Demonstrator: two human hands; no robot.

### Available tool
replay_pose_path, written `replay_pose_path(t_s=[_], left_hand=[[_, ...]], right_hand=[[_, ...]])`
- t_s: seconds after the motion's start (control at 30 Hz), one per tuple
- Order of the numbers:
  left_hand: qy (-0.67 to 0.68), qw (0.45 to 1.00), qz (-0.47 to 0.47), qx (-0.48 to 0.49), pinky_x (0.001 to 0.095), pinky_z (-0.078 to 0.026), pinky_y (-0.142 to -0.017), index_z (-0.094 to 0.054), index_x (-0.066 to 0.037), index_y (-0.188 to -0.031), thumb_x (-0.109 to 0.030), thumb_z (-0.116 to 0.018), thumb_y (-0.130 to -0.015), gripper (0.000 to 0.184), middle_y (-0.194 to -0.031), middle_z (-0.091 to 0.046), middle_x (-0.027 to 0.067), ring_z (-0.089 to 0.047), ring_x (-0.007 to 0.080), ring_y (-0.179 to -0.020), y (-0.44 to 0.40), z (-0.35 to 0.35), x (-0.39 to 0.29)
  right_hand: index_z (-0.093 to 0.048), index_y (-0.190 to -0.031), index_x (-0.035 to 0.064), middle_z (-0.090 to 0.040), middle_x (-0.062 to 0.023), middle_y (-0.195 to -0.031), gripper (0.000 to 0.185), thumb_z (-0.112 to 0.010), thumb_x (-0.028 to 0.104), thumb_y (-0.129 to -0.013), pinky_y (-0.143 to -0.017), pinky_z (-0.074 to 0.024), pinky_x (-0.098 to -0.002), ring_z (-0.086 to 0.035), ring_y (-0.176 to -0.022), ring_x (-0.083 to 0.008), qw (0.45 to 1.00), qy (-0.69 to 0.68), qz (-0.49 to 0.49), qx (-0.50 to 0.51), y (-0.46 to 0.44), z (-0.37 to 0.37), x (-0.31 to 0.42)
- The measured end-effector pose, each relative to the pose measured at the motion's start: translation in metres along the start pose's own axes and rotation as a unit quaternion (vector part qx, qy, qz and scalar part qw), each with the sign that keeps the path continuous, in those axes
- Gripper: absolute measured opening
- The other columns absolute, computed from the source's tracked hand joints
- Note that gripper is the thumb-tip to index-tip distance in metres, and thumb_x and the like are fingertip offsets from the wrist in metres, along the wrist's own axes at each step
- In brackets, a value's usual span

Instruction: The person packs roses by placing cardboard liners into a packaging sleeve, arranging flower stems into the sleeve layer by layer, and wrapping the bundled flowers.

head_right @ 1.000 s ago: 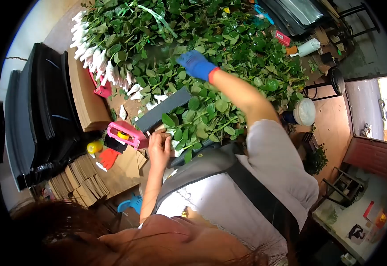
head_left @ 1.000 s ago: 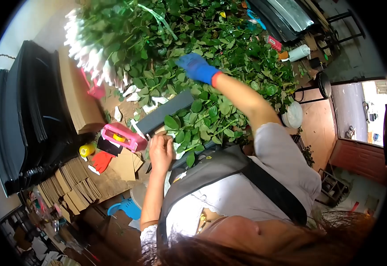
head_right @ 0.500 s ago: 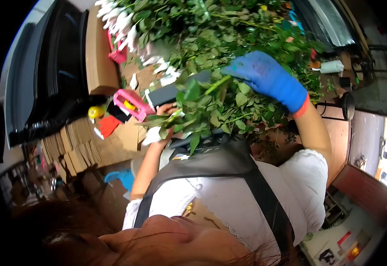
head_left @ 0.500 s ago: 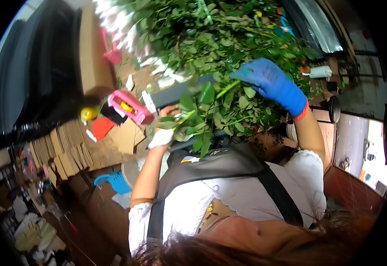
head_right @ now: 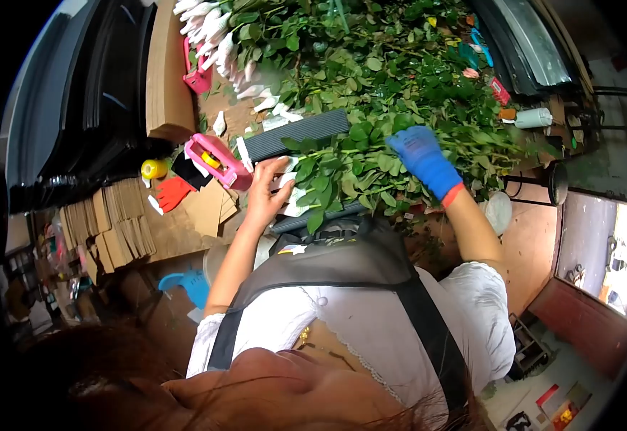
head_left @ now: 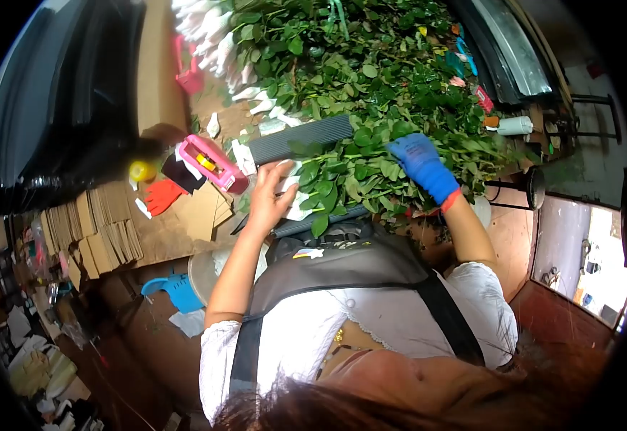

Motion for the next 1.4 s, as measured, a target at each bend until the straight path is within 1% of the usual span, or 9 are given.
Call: replay_pose_path(t_s=[0.27,0.4,0.57,0.8,1.0,1.13,1.2,1.27,1.4], left_hand=[[-0.003,1.000,0.018,0.017,0.0339,-0.055,-0.086,-0.061,-0.007,-0.128,-0.005,-0.074,-0.083,0.046,-0.121,-0.054,0.0144,-0.062,0.0266,-0.103,-0.004,0.001,-0.005],[-0.008,1.000,0.011,0.022,0.0340,-0.055,-0.087,-0.060,-0.006,-0.129,-0.005,-0.073,-0.083,0.047,-0.122,-0.053,0.0158,-0.062,0.0272,-0.105,-0.005,0.000,-0.005],[-0.011,0.999,0.032,0.032,0.0345,-0.057,-0.086,-0.058,-0.008,-0.130,-0.008,-0.074,-0.084,0.049,-0.125,-0.050,0.0168,-0.061,0.0286,-0.105,-0.005,0.000,-0.005],[-0.026,0.999,0.015,0.014,0.0346,-0.056,-0.083,-0.058,-0.011,-0.129,-0.010,-0.075,-0.083,0.049,-0.124,-0.053,0.0155,-0.061,0.0283,-0.103,-0.003,-0.002,0.002],[0.008,0.997,0.068,0.032,0.0323,-0.055,-0.078,-0.058,-0.010,-0.129,-0.011,-0.073,-0.085,0.046,-0.121,-0.053,0.0134,-0.061,0.0253,-0.101,-0.003,-0.001,0.001],[0.065,0.997,0.047,0.011,0.0319,-0.053,-0.084,-0.054,-0.004,-0.133,-0.009,-0.074,-0.082,0.054,-0.114,-0.059,0.0098,-0.058,0.0196,-0.101,0.002,-0.010,0.014],[0.003,0.978,0.170,0.121,0.0335,-0.052,-0.089,-0.050,-0.005,-0.136,-0.009,-0.071,-0.084,0.056,-0.118,-0.059,0.0115,-0.058,0.0216,-0.111,0.001,-0.007,0.024],[-0.023,0.999,-0.018,0.022,0.0347,-0.051,-0.093,-0.051,-0.009,-0.134,-0.008,-0.071,-0.081,0.057,-0.119,-0.056,0.0144,-0.058,0.0278,-0.114,-0.002,0.002,0.009],[0.014,0.999,0.022,0.029,0.0375,-0.051,-0.095,-0.052,-0.011,-0.133,0.002,-0.075,-0.072,0.067,-0.122,-0.049,0.0122,-0.057,0.0292,-0.112,0.000,0.000,0.006]], right_hand=[[-0.063,-0.125,0.0155,-0.068,-0.0141,-0.117,0.042,-0.059,0.037,-0.089,-0.093,-0.0514,-0.0434,-0.065,-0.105,-0.0339,0.933,-0.308,-0.032,0.184,-0.033,0.049,-0.043],[-0.061,-0.128,0.0140,-0.066,-0.0143,-0.122,0.047,-0.060,0.041,-0.089,-0.094,-0.0508,-0.0431,-0.065,-0.107,-0.0329,0.939,-0.307,-0.027,-0.152,-0.133,0.062,-0.058],[-0.060,-0.128,0.0163,-0.064,-0.0177,-0.120,0.047,-0.068,0.030,-0.084,-0.094,-0.0497,-0.0430,-0.063,-0.106,-0.0338,0.911,-0.035,-0.150,-0.383,-0.258,0.021,-0.082],[-0.064,-0.107,0.0132,-0.068,-0.0102,-0.108,0.022,-0.056,0.012,-0.087,-0.087,-0.0509,-0.0461,-0.065,-0.102,-0.0320,0.983,-0.092,-0.119,-0.105,-0.249,0.027,-0.080],[-0.062,-0.125,0.0108,-0.066,-0.0171,-0.111,0.045,-0.070,0.007,-0.081,-0.087,-0.0508,-0.0452,-0.063,-0.099,-0.0381,0.921,-0.060,0.048,-0.381,-0.072,0.154,-0.050],[-0.066,-0.120,0.0109,-0.064,-0.0183,-0.112,0.041,-0.069,0.005,-0.080,-0.084,-0.0499,-0.0459,-0.062,-0.101,-0.0383,0.966,-0.050,-0.025,-0.251,0.012,0.204,-0.005],[-0.065,-0.118,0.0120,-0.064,-0.0179,-0.112,0.041,-0.070,0.005,-0.078,-0.082,-0.0500,-0.0459,-0.061,-0.101,-0.0374,0.974,-0.070,-0.004,-0.213,0.030,0.172,-0.006],[-0.064,-0.112,0.0122,-0.064,-0.0155,-0.113,0.036,-0.070,0.007,-0.077,-0.086,-0.0515,-0.0456,-0.062,-0.099,-0.0370,0.979,-0.065,0.014,-0.193,0.036,0.103,-0.017],[-0.054,-0.132,0.0101,-0.059,-0.0179,-0.127,0.054,-0.069,0.014,-0.081,-0.092,-0.0497,-0.0449,-0.061,-0.106,-0.0361,0.995,-0.065,-0.040,-0.068,0.032,-0.010,-0.012]])
Point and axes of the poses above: each hand's wrist, its own y-axis away from the middle knuckle, its own z-axis out of the back of the hand, x = y × z, the point moved 2 cm from there along -y, towards the middle knuckle
